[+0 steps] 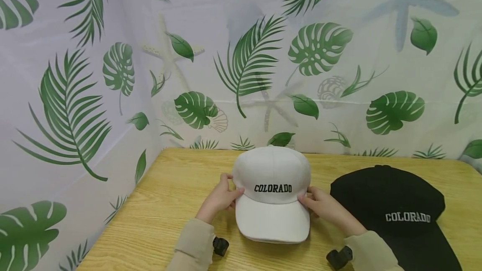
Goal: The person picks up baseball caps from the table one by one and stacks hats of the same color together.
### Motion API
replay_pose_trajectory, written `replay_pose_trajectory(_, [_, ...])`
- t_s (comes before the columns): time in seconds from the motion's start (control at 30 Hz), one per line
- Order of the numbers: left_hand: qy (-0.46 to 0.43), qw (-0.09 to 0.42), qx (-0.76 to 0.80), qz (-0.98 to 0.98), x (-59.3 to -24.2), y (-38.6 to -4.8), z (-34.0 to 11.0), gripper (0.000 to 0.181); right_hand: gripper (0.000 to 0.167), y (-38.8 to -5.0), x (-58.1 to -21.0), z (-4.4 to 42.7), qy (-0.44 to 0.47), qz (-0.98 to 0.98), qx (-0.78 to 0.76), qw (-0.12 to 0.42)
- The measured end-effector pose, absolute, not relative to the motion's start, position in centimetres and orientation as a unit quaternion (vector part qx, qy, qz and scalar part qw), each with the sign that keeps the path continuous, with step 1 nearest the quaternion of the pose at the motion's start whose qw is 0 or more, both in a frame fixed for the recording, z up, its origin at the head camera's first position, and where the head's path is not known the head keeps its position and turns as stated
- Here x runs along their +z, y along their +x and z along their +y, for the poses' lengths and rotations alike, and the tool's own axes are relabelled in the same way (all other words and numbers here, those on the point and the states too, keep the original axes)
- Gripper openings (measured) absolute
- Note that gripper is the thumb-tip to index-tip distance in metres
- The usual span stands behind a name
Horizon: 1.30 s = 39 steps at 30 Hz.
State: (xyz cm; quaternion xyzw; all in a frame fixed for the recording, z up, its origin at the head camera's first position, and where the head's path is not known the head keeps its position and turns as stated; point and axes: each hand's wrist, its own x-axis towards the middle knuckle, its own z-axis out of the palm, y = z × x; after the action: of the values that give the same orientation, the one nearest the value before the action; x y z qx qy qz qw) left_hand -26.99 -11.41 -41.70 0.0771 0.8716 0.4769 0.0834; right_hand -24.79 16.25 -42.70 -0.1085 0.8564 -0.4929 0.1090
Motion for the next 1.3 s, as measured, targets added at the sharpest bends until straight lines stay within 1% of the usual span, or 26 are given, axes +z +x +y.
replay_pose_trajectory(0.1, [0.089, 0.079, 0.466, 0.877, -41.9, -27.3, -11.2, 0.062, 0.041, -24.9, -42.8, 16.1, -0.123, 0.853, -0.495, 0.115])
replay_pose_trajectory(0.17, [0.100, 0.084, 0.456, 0.881, -42.0, -27.6, -11.2, 0.061, 0.034, -25.0, -42.7, 16.0, -0.116, 0.857, -0.489, 0.118])
replay_pose_trajectory(0.23, [0.112, 0.087, 0.444, 0.885, -42.1, -27.9, -11.2, 0.057, 0.032, -25.1, -42.6, 15.9, -0.097, 0.864, -0.477, 0.127])
replay_pose_trajectory(0.37, [0.122, 0.097, 0.425, 0.892, -42.2, -28.3, -11.3, 0.054, 0.030, -25.1, -42.2, 15.6, -0.053, 0.872, -0.459, 0.159])
replay_pose_trajectory(0.5, [0.123, 0.114, 0.407, 0.898, -41.9, -28.5, -11.2, 0.052, 0.029, -25.0, -41.9, 15.6, -0.039, 0.876, -0.444, 0.185])
replay_pose_trajectory(0.77, [0.114, 0.123, 0.407, 0.898, -42.1, -28.1, -11.0, 0.052, 0.029, -25.2, -42.5, 15.8, -0.060, 0.881, -0.429, 0.190])
replay_pose_trajectory(0.9, [0.123, 0.136, 0.425, 0.886, -42.2, -27.8, -11.2, 0.055, 0.025, -25.1, -42.7, 16.2, -0.080, 0.873, -0.440, 0.195])
replay_pose_trajectory(0.93, [0.126, 0.140, 0.430, 0.883, -42.2, -27.7, -11.3, 0.057, 0.026, -25.1, -42.7, 16.3, -0.082, 0.868, -0.446, 0.200])
replay_pose_trajectory(0.97, [0.130, 0.145, 0.434, 0.880, -42.2, -27.6, -11.4, 0.059, 0.030, -25.0, -42.6, 16.4, -0.084, 0.864, -0.451, 0.207])
replay_pose_trajectory(1.07, [0.138, 0.154, 0.439, 0.874, -41.9, -27.2, -11.7, 0.067, 0.059, -25.0, -42.3, 16.8, -0.103, 0.860, -0.450, 0.219])
replay_pose_trajectory(1.1, [0.139, 0.156, 0.437, 0.875, -41.9, -27.1, -11.8, 0.070, 0.066, -24.9, -42.2, 16.9, -0.105, 0.861, -0.446, 0.221])
replay_pose_trajectory(1.17, [0.129, 0.158, 0.432, 0.878, -41.6, -27.0, -11.9, 0.076, 0.068, -24.9, -42.0, 17.1, -0.114, 0.866, -0.436, 0.217])
replay_pose_trajectory(1.23, [0.118, 0.155, 0.427, 0.883, -41.5, -26.8, -12.0, 0.077, 0.063, -24.8, -41.8, 17.3, -0.121, 0.875, -0.420, 0.209])
replay_pose_trajectory(1.27, [0.114, 0.153, 0.420, 0.887, -41.4, -26.7, -12.1, 0.071, 0.056, -24.8, -41.8, 17.3, -0.122, 0.877, -0.416, 0.208])
replay_pose_trajectory(1.3, [0.112, 0.156, 0.414, 0.890, -41.4, -26.7, -12.1, 0.061, 0.050, -24.8, -41.8, 17.4, -0.123, 0.876, -0.417, 0.208])
